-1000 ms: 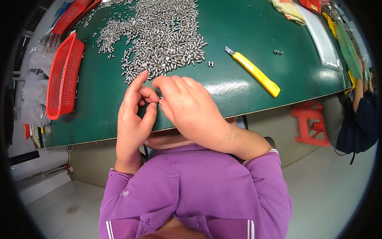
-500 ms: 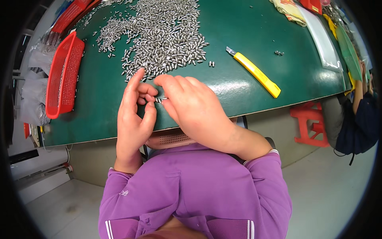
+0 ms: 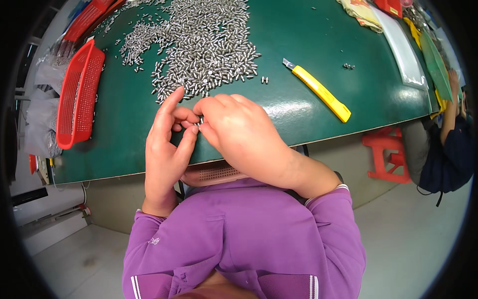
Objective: Sorting and inspecting small metal pins at a workbench in a manufacturing environment.
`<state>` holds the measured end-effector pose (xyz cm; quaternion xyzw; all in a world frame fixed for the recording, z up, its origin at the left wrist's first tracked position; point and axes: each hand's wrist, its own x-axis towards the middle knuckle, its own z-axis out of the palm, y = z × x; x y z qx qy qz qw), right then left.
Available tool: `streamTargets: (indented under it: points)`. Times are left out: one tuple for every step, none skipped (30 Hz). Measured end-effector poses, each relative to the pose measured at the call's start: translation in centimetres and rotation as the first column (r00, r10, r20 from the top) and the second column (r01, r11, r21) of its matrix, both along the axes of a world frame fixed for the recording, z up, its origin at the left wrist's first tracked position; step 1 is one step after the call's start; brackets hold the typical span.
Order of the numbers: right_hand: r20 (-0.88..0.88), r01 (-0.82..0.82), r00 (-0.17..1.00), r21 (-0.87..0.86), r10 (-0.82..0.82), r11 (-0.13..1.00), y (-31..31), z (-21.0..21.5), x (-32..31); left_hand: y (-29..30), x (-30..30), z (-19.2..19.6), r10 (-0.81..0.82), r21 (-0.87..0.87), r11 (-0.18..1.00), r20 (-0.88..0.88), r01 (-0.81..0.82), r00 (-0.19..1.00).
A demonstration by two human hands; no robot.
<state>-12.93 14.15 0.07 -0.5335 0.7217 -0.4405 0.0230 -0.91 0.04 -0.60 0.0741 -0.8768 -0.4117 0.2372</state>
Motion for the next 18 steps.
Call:
streamTargets:
  points:
    - [-0.007,-0.011,1.000,0.015,0.011,1.000,-0.02,0.02,-0.05,-0.01,0.04,-0.09,0.001,0.000,1.000,0.000,-0.001,1.000]
    - [-0.007,-0.012,1.000,0.015,0.012,1.000,-0.04,0.06,-0.09,-0.02,0.08,-0.24,0.019,0.025,1.000,0.001,-0.019,1.000]
    - [-0.008,-0.010,1.000,0.036,0.010,0.999,-0.06,0.13,-0.12,-0.02,0.13,-0.30,0.036,0.050,0.998,0.003,-0.036,0.999]
    - [-0.009,-0.005,1.000,0.058,0.006,0.998,-0.05,0.20,-0.14,-0.02,0.16,-0.28,0.035,0.051,0.998,0.002,-0.036,0.999]
    - [-0.010,-0.005,1.000,0.059,0.005,0.998,-0.03,0.27,-0.13,-0.02,0.22,-0.22,0.038,0.055,0.998,0.014,-0.039,0.999]
    - [0.002,0.000,1.000,0.078,-0.001,0.997,-0.01,0.35,-0.12,-0.04,0.26,-0.18,0.041,0.059,0.997,0.026,-0.042,0.999]
    - [0.014,0.005,1.000,0.097,-0.006,0.995,0.00,0.41,-0.09,-0.07,0.27,-0.16,0.041,0.059,0.997,0.025,-0.042,0.999]
    - [0.013,0.005,1.000,0.096,-0.006,0.995,0.01,0.42,-0.06,-0.11,0.27,-0.14,0.037,0.044,0.998,0.027,-0.039,0.999]
    - [0.002,0.004,1.000,0.087,-0.004,0.996,0.01,0.40,-0.03,-0.14,0.28,-0.12,0.034,0.028,0.999,0.030,-0.035,0.999]
    - [-0.010,0.003,1.000,0.078,-0.003,0.997,0.01,0.38,-0.01,-0.12,0.28,-0.13,0.033,0.028,0.999,0.029,-0.034,0.999]
    - [-0.011,0.004,1.000,0.078,-0.003,0.997,0.03,0.28,0.07,-0.07,0.26,-0.16,0.036,0.028,0.999,0.025,-0.037,0.999]
    - [-0.070,0.016,0.998,0.053,-0.013,0.998,0.07,0.14,0.22,-0.03,0.23,-0.20,0.039,0.028,0.999,0.021,-0.039,0.999]
    - [-0.126,0.024,0.992,0.026,-0.020,0.999,0.03,0.01,0.35,-0.06,0.23,-0.27,0.042,0.028,0.999,0.021,-0.042,0.999]
    - [-0.126,0.021,0.992,0.026,-0.017,0.999,0.10,0.14,0.47,-0.10,0.19,-0.35,0.036,0.018,0.999,0.006,-0.036,0.999]
    - [-0.094,0.043,0.995,0.032,-0.039,0.999,0.24,0.42,0.56,-0.15,0.17,-0.42,0.029,0.008,1.000,-0.007,-0.029,1.000]
    - [-0.061,0.066,0.996,0.040,-0.063,0.997,0.40,0.59,0.57,-0.13,0.19,-0.44,0.030,0.009,1.000,-0.007,-0.030,1.000]
    - [-0.061,0.064,0.996,0.040,-0.062,0.997,0.45,0.50,0.48,-0.10,0.19,-0.46,0.031,-0.007,0.999,-0.014,-0.031,0.999]
    - [-0.082,0.041,0.996,0.020,-0.040,0.999,0.47,0.32,0.34,-0.08,0.19,-0.49,0.032,-0.022,0.999,-0.021,-0.033,0.999]
